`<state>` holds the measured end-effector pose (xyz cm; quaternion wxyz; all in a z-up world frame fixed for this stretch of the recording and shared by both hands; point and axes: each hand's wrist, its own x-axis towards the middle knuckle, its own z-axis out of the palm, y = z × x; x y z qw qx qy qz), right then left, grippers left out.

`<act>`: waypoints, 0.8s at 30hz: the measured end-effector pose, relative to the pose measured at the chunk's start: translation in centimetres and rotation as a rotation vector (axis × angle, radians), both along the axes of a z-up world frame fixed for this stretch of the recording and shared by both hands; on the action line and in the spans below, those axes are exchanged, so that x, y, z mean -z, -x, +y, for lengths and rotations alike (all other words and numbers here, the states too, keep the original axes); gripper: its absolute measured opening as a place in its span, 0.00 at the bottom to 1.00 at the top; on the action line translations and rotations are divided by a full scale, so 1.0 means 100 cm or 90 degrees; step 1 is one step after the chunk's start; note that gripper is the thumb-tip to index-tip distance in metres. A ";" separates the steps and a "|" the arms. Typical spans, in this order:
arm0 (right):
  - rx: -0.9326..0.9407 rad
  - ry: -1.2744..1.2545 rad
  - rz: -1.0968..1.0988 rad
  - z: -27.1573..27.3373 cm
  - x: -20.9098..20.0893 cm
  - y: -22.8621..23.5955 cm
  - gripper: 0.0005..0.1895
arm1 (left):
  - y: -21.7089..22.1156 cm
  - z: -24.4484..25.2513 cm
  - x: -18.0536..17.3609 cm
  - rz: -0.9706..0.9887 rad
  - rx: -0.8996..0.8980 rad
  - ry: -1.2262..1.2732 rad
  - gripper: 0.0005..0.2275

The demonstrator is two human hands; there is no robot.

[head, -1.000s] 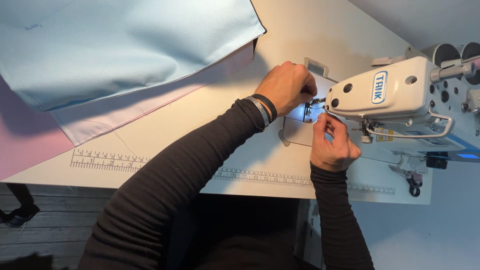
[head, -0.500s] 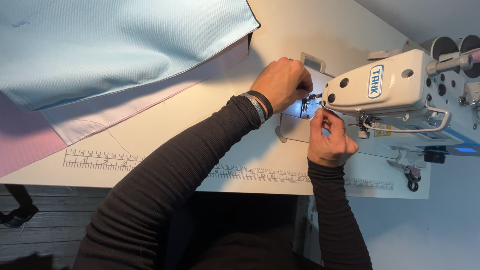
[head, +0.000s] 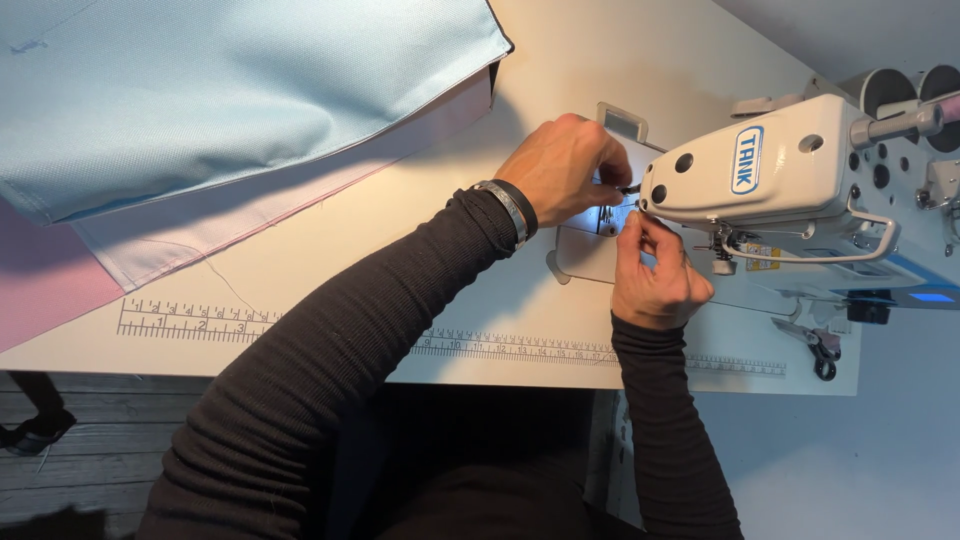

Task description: Threading an industrial sewing machine and preparing fabric for sewing.

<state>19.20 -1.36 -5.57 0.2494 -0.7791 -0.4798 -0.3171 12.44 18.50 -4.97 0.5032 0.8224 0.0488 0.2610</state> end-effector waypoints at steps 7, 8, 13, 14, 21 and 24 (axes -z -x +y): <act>-0.006 0.006 -0.025 0.000 -0.001 0.000 0.06 | -0.001 -0.004 -0.002 -0.036 0.050 -0.061 0.06; -0.008 0.007 -0.024 -0.001 -0.001 0.000 0.06 | -0.002 -0.004 0.000 -0.046 0.052 -0.072 0.05; -0.004 0.005 -0.031 -0.001 -0.001 -0.002 0.06 | -0.003 -0.006 -0.002 -0.033 0.050 -0.065 0.06; -0.002 0.007 -0.035 -0.002 -0.001 -0.002 0.06 | -0.004 -0.007 -0.002 -0.020 0.048 -0.058 0.06; -0.004 -0.003 -0.032 -0.002 0.000 -0.003 0.06 | -0.005 -0.008 -0.005 -0.064 0.059 -0.073 0.04; 0.001 -0.010 -0.036 -0.001 0.000 -0.003 0.06 | -0.007 -0.008 -0.005 -0.037 0.065 -0.085 0.03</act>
